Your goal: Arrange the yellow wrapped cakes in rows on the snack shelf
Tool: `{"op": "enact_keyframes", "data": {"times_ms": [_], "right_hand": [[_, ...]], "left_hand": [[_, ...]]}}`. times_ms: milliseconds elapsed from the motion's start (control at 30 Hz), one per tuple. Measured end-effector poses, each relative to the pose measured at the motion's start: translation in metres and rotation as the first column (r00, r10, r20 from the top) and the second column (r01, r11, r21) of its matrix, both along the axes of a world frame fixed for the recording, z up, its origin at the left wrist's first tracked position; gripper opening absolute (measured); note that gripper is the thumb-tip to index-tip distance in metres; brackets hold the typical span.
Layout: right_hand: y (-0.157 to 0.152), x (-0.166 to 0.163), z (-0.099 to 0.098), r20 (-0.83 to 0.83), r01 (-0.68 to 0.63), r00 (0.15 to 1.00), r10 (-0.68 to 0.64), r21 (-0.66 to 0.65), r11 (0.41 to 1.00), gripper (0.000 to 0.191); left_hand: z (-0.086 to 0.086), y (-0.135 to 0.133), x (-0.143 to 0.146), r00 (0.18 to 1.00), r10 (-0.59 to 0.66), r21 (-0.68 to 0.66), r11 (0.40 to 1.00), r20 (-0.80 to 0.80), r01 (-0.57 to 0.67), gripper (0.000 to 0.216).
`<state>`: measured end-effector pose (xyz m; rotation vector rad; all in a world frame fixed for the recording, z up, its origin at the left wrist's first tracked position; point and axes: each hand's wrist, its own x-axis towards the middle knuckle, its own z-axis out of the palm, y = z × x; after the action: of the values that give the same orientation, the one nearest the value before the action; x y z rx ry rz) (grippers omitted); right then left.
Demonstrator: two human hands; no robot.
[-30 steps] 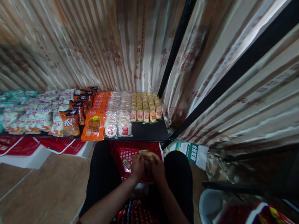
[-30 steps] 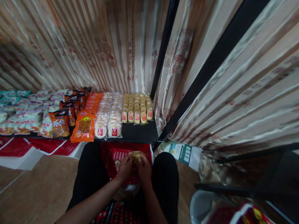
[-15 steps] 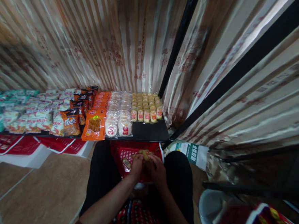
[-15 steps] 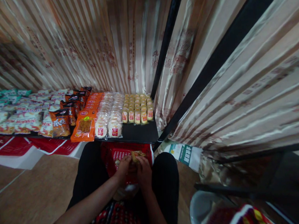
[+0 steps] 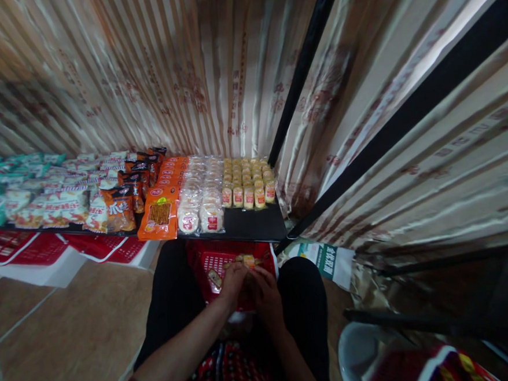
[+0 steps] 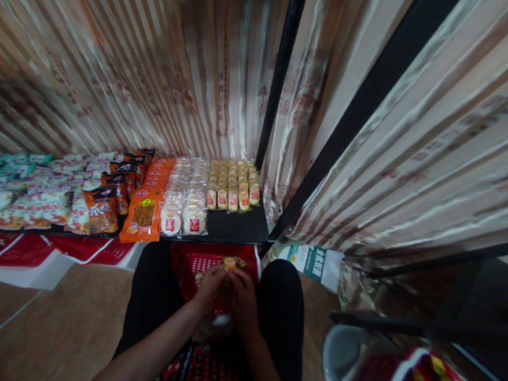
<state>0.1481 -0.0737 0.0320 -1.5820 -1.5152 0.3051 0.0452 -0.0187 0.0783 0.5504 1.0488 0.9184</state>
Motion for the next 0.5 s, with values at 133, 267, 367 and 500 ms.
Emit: {"op": "enact_keyframes", "data": {"times_ms": [133,267,367,500], "right_hand": [[-0.002,-0.001,0.002,0.017,-0.001,1.000,0.001,0.024,1.000,0.034],[-0.004,-0.004,0.011,-0.004,-0.003,1.000,0.003,0.050,0.999,0.031],[-0.004,-0.005,0.016,-0.036,-0.005,0.999,0.006,0.024,1.000,0.027],[0.001,-0.004,0.014,-0.128,0.099,0.987,-0.099,-0.006,0.995,0.023]], "left_hand": [[0.000,0.001,-0.001,0.999,-0.041,-0.022,0.999,-0.010,0.041,0.026],[-0.003,0.000,0.000,0.999,-0.016,-0.044,0.999,-0.038,0.014,0.029],[-0.004,0.000,0.002,0.998,-0.029,-0.037,0.999,-0.057,0.027,0.028],[-0.001,0.001,0.003,0.995,-0.031,0.033,0.999,-0.090,0.034,0.023]]}}
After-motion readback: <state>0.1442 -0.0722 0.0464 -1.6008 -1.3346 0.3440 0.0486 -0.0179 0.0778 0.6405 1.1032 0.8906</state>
